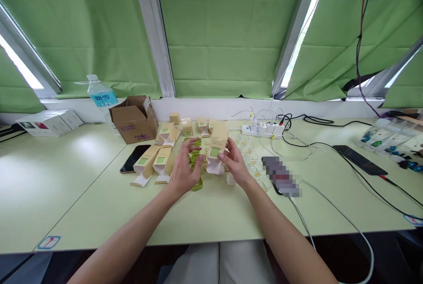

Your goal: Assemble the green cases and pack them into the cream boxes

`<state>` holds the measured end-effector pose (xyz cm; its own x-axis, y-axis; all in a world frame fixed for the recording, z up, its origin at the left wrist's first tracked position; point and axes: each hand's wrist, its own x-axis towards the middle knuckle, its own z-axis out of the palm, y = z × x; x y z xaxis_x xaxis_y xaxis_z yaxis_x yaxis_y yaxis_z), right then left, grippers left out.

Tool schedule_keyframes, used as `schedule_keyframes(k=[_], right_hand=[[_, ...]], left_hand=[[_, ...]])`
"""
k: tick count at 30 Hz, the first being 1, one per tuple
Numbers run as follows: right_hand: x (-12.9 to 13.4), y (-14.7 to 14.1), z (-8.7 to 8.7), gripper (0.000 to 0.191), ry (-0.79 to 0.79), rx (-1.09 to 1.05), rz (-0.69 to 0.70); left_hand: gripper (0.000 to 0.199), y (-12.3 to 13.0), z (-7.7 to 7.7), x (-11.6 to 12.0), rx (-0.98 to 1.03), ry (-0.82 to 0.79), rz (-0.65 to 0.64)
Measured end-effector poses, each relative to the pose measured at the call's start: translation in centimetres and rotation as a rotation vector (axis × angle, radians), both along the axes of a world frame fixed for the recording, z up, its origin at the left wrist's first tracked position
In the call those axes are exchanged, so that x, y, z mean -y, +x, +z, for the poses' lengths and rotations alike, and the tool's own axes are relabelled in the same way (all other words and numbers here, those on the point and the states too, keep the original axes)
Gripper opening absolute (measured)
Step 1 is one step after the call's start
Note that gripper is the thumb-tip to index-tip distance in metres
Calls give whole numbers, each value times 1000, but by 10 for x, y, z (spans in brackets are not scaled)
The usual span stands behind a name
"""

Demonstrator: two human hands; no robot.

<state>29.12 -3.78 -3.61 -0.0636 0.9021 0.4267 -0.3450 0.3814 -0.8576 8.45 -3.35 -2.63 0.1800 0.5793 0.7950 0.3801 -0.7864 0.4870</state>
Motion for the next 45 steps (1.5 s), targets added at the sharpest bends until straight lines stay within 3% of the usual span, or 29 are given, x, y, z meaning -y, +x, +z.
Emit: schedule_keyframes(k=[3,6,11,15,20,23,27,33,38,42,45], right_hand=[[4,-4,0,92,-1,77,9],[9,-7,1,100,-12,115,-33],[14,-11,2,71,20,110,10],[14,-11,2,54,50,157,37],[13,-8,8,45,40,221,19],[15,-5,12,47,27,195,73],[15,-3,13,64,37,149,190],[12,-7,8,57,40,178,84],[6,-7,2,56,13,149,-1],[7,-7,4,58,-2,137,-4],[11,-8,9,60,3,138,6]], left_hand=[[50,5,-4,-7,135,-236,-208],[41,9,-12,-12,216,-337,-347],[35,10,-19,-14,168,-323,-276],[33,2,-14,-14,93,-245,-213],[55,-12,-3,-12,-48,-211,-327],[58,-13,-3,-13,-37,-206,-297],[52,-6,-12,-18,89,-227,-276],[54,-4,-19,-21,158,-296,-342],[85,-11,-15,-20,34,-369,-527],[113,-9,-15,-15,-58,-383,-480],[106,-5,-17,-15,-11,-363,-451]])
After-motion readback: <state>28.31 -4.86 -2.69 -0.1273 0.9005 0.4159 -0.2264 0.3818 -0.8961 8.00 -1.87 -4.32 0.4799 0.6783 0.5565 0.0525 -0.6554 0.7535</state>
